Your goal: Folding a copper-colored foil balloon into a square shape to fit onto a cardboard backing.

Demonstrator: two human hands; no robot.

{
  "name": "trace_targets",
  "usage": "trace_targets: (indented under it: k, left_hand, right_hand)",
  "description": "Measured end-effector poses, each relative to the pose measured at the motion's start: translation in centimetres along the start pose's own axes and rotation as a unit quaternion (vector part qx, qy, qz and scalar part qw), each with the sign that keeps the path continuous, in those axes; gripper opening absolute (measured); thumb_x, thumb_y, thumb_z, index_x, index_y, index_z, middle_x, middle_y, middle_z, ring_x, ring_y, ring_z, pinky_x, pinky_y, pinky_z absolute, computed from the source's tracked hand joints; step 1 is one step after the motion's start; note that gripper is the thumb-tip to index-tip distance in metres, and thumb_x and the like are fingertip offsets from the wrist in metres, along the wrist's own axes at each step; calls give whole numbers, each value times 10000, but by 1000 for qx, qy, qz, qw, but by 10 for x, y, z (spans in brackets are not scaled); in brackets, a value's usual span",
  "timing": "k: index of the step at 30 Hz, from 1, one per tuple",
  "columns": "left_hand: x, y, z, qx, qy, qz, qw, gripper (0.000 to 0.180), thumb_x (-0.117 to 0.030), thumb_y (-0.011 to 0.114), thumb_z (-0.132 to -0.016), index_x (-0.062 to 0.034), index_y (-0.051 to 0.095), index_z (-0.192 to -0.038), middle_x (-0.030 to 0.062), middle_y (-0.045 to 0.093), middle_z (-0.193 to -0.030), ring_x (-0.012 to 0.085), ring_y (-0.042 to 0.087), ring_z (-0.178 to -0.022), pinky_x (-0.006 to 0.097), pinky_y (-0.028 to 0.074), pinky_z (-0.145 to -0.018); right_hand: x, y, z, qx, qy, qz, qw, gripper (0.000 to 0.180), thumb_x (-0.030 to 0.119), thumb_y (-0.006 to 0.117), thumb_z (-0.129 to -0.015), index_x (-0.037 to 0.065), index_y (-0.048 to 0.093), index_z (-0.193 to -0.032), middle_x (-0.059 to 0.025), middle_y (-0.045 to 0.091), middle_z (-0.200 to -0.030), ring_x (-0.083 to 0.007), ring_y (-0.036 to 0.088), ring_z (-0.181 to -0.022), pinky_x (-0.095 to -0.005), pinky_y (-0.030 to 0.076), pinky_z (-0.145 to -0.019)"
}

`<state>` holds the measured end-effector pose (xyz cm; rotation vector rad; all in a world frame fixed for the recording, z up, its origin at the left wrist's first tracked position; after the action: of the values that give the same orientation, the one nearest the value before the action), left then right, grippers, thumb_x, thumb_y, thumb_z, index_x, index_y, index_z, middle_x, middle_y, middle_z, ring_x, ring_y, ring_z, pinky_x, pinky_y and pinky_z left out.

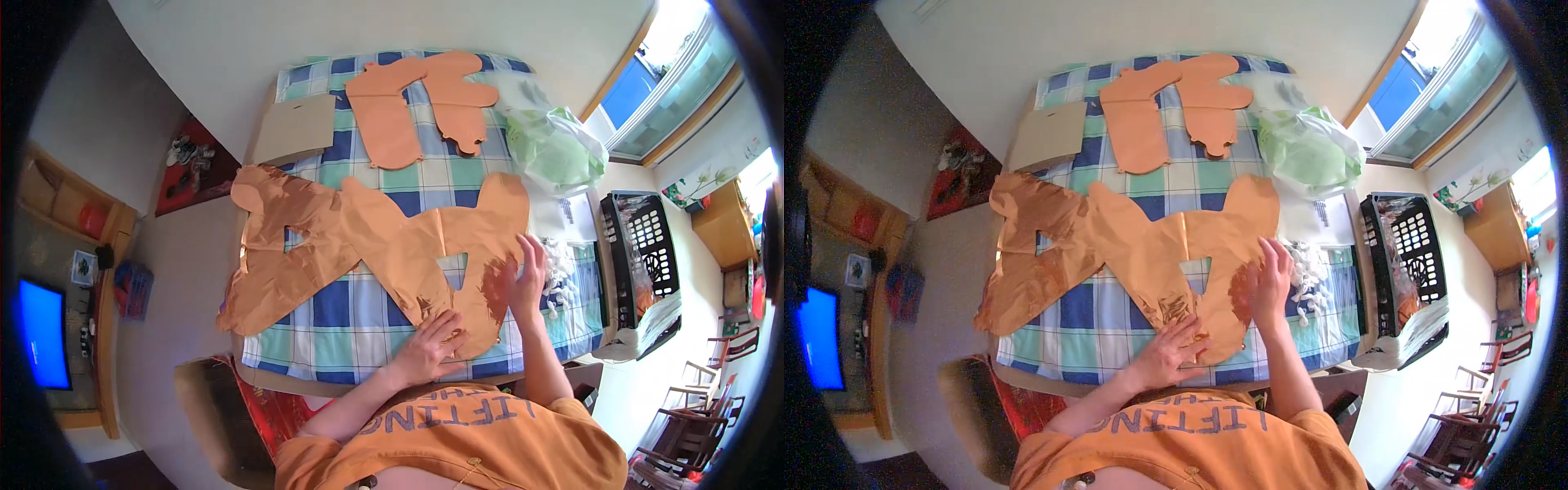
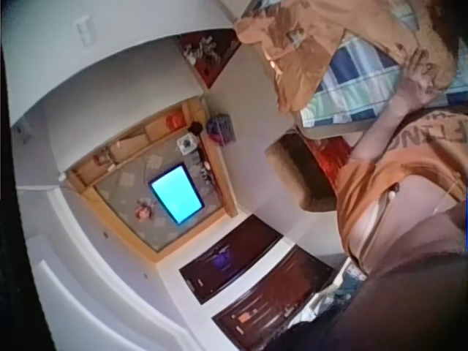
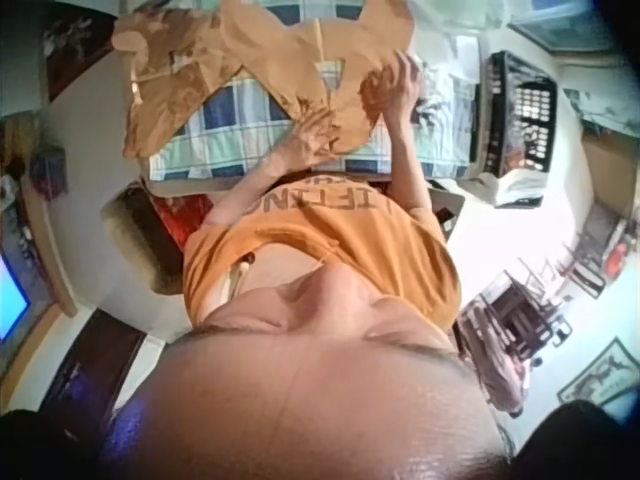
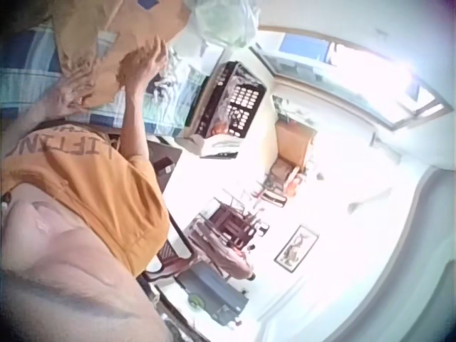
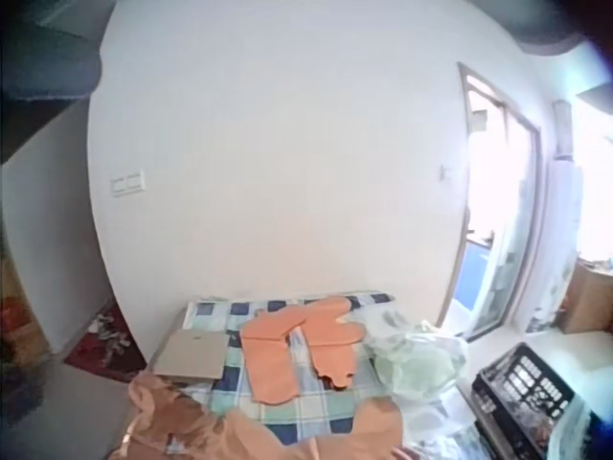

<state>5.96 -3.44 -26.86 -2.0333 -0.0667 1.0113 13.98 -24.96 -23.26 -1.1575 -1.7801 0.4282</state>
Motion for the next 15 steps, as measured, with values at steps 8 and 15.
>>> trace_targets:
  k: [8,15]
  left_hand:
    - [-82,-193,-52,-235,113,505,823,84,-83,668,-888,-57,609,-942,105,641,-1068,259,599,-845,378,528,-744]
    - [-127,-236,-90,-314,62,685,654,101,-225,671,-939,-128,682,-912,75,652,-994,207,570,-902,268,480,-778]
  right_hand:
    - [32,32,-108,51,-75,-81,993,259,22,619,-856,52,630,-1114,-134,611,-1095,-339,573,-1067,-385,454,-934]
    - [-2,122,-192,97,-137,-59,984,140,76,632,-849,76,678,-981,-125,640,-1013,-352,581,-1007,-419,470,-874]
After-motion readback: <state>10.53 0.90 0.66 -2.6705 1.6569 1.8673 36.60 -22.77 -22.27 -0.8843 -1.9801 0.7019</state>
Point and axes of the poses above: each hand's wrist, its own z-axis away from the middle knuckle, its own y-axis out of the palm, x = y × z, the point moved 5 cm from there along -z, towards the middle knuckle
